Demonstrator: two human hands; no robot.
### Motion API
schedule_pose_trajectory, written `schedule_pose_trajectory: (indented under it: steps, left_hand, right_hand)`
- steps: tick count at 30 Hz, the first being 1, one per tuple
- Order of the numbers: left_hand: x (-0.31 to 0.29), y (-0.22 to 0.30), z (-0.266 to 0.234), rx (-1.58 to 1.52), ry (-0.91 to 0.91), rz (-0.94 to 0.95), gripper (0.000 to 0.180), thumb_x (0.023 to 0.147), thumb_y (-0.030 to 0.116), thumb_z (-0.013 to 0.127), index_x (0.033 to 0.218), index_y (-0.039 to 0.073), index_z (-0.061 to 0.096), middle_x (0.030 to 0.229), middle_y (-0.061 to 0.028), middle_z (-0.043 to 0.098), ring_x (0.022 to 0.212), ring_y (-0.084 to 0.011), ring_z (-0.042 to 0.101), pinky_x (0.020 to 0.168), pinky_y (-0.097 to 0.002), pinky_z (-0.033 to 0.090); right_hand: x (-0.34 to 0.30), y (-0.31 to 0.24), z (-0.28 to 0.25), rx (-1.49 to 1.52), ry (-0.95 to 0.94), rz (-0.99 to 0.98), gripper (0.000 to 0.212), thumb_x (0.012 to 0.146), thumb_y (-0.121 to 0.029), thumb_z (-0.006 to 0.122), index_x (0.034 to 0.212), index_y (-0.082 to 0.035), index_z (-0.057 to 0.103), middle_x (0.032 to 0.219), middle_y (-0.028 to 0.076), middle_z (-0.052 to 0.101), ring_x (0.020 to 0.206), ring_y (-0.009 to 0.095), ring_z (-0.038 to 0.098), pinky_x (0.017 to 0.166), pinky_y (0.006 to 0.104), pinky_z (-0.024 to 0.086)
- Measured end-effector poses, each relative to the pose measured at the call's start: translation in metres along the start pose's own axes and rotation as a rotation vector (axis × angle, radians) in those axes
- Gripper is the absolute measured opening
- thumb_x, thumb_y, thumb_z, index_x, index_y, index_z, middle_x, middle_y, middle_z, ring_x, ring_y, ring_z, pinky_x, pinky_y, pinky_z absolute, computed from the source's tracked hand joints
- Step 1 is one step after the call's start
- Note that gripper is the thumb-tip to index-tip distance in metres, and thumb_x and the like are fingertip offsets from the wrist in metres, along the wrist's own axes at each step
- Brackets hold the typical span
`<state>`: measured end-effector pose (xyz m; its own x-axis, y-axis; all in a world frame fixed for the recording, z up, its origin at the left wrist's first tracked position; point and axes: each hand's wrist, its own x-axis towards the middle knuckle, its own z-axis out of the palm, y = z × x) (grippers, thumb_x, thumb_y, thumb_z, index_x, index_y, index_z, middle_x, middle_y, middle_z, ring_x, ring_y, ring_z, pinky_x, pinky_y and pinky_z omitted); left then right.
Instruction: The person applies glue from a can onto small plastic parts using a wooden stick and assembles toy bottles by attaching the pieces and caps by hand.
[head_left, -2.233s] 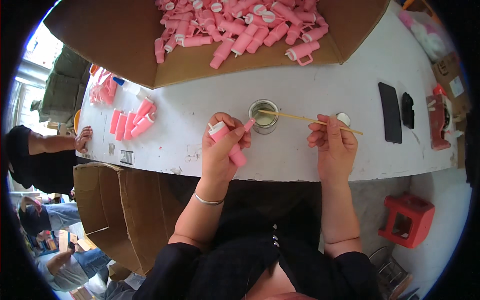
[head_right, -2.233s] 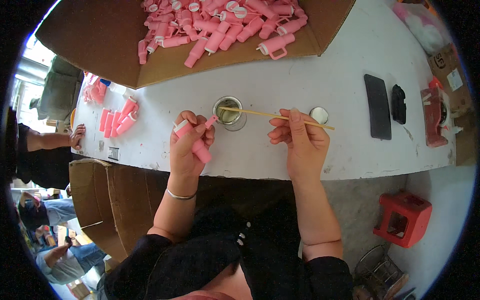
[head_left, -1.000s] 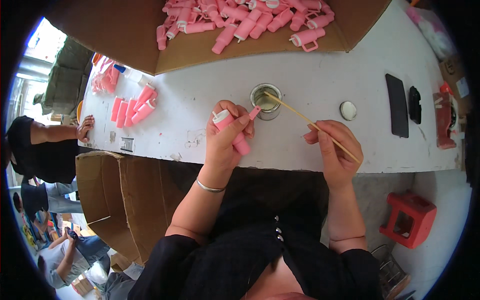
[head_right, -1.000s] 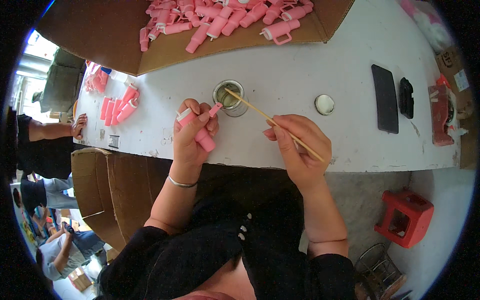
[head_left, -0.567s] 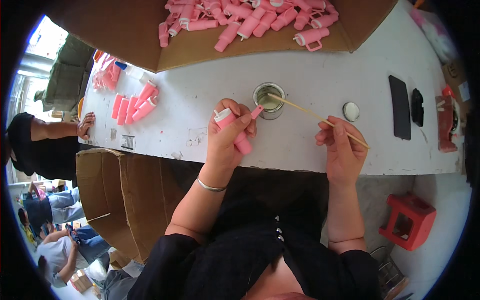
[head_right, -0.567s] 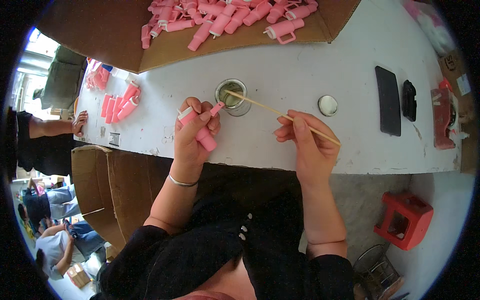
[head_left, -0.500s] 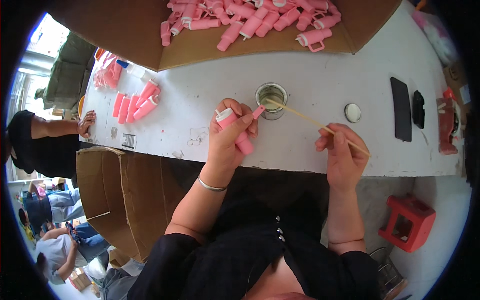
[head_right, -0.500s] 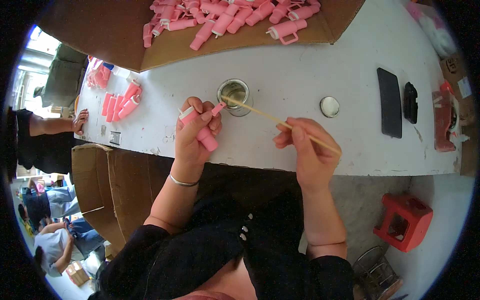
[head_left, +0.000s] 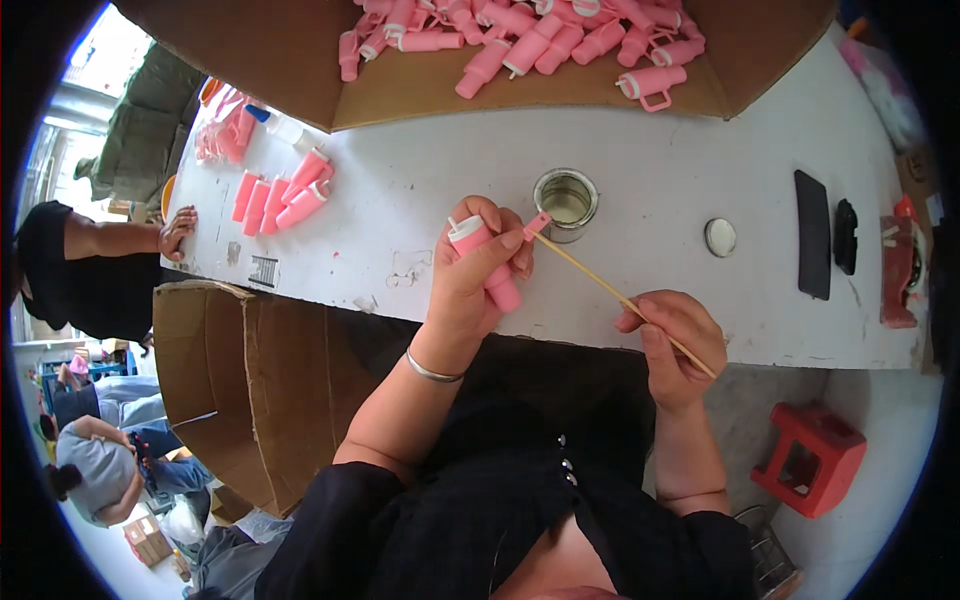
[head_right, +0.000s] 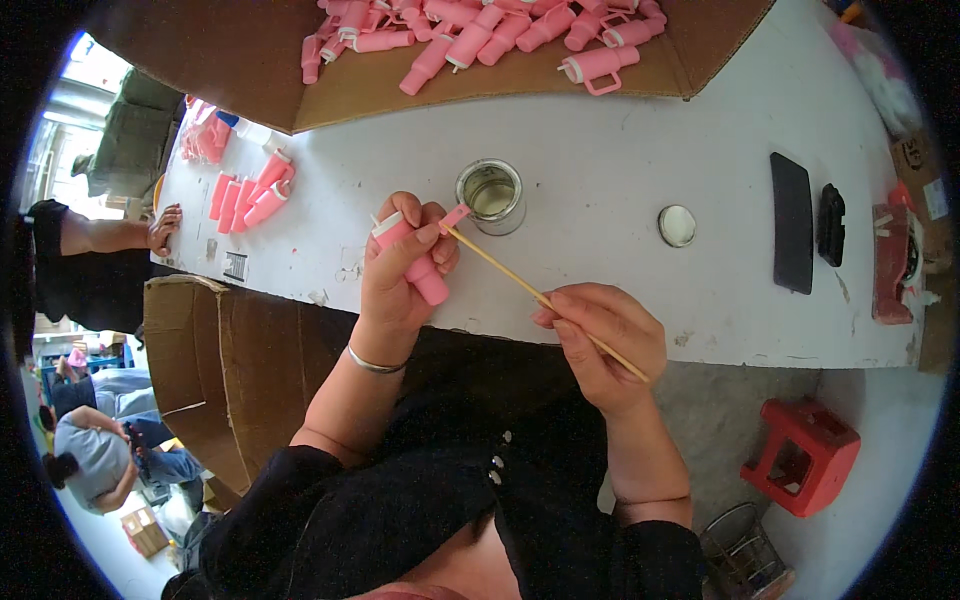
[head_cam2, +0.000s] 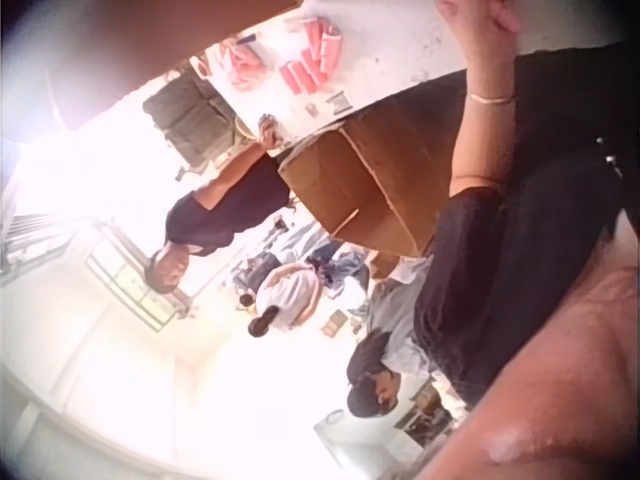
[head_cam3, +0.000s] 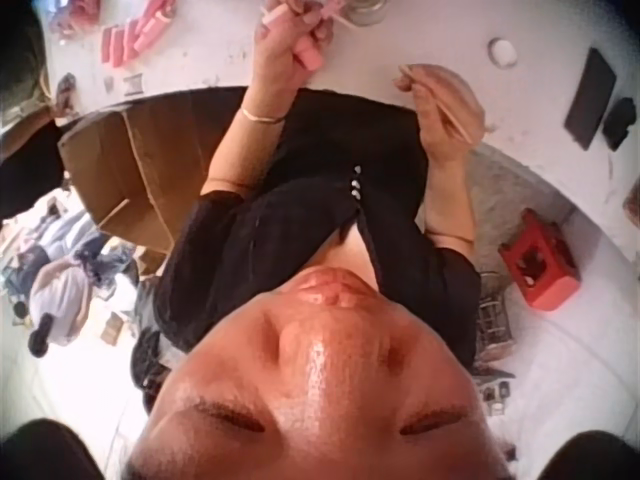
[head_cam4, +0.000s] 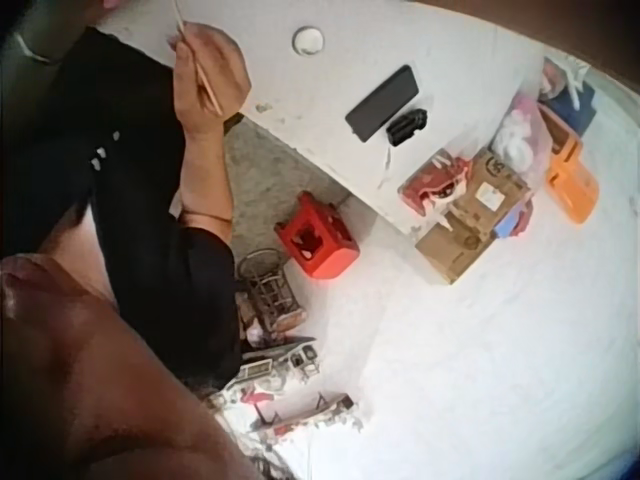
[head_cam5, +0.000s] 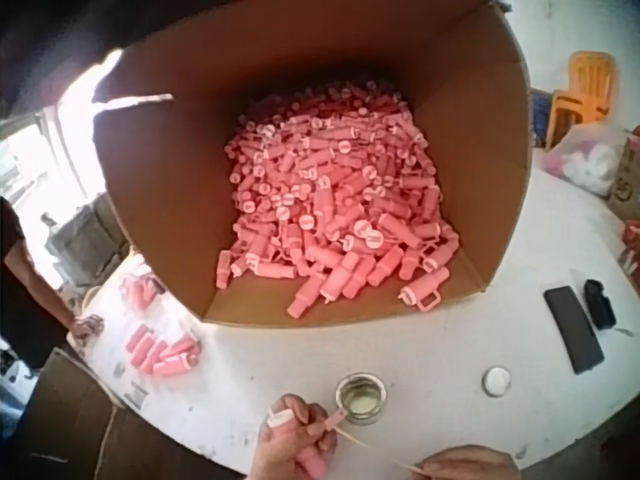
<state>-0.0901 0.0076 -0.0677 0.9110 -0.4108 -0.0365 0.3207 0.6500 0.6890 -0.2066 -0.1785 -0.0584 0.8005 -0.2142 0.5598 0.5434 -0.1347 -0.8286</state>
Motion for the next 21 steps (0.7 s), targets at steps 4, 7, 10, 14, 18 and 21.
schedule_pose_trajectory:
  steps: [4,7,10,14,18,21]
  left_hand:
    - [0.0006,0.0005,-0.001,-0.008,-0.017,0.0,0.02,0.082,-0.004,0.059,0.091,0.009,0.047,0.083,-0.0077,0.056,0.067,-0.0158,0.055,0.059,-0.0283,0.045]
    - [0.0006,0.0,-0.0028,-0.026,-0.021,-0.001,0.019,0.082,-0.004,0.059,0.09,0.009,0.047,0.084,-0.008,0.056,0.067,-0.016,0.055,0.058,-0.0284,0.045]
    - [0.0,0.001,-0.0014,-0.027,-0.014,-0.007,0.019,0.082,-0.004,0.059,0.089,0.009,0.047,0.084,-0.0081,0.057,0.067,-0.0159,0.055,0.058,-0.0284,0.045]
    - [-0.0003,0.003,-0.0004,-0.027,-0.001,-0.021,0.019,0.082,-0.004,0.059,0.089,0.01,0.047,0.084,-0.0081,0.057,0.067,-0.0158,0.055,0.058,-0.0284,0.045]
    - [-0.0003,0.0021,0.0001,-0.03,-0.011,-0.016,0.02,0.082,-0.005,0.058,0.089,0.01,0.047,0.084,-0.0079,0.057,0.067,-0.0156,0.054,0.058,-0.0283,0.044]
    - [-0.0001,0.0013,-0.0011,-0.032,-0.01,-0.015,0.02,0.082,-0.005,0.058,0.089,0.01,0.047,0.084,-0.008,0.057,0.067,-0.0154,0.054,0.058,-0.0283,0.044]
  right_hand:
    - [0.0013,0.0001,0.0002,-0.002,-0.005,-0.008,0.018,0.086,0.007,0.06,0.104,0.007,0.065,0.095,0.02,0.064,0.077,0.022,0.067,0.068,0.0295,0.057]
    - [0.001,0.0008,-0.0002,-0.015,-0.02,0.002,0.018,0.086,0.008,0.06,0.103,0.008,0.065,0.095,0.02,0.064,0.078,0.022,0.067,0.068,0.0293,0.057]
    - [-0.0004,0.0019,0.0002,-0.005,-0.015,0.007,0.019,0.086,0.008,0.059,0.104,0.008,0.065,0.096,0.02,0.064,0.078,0.022,0.068,0.069,0.0296,0.057]
    - [0.0004,0.0013,0.0014,-0.008,-0.009,0.007,0.019,0.086,0.008,0.059,0.104,0.008,0.065,0.096,0.021,0.064,0.078,0.023,0.068,0.069,0.03,0.057]
    - [-0.0006,0.0011,0.0012,-0.015,-0.015,-0.004,0.019,0.086,0.008,0.059,0.104,0.008,0.065,0.096,0.021,0.064,0.079,0.023,0.068,0.07,0.0305,0.058]
    - [-0.0003,0.0019,0.0014,-0.026,-0.032,-0.003,0.019,0.086,0.008,0.059,0.105,0.008,0.065,0.097,0.021,0.064,0.079,0.023,0.068,0.07,0.0308,0.058]
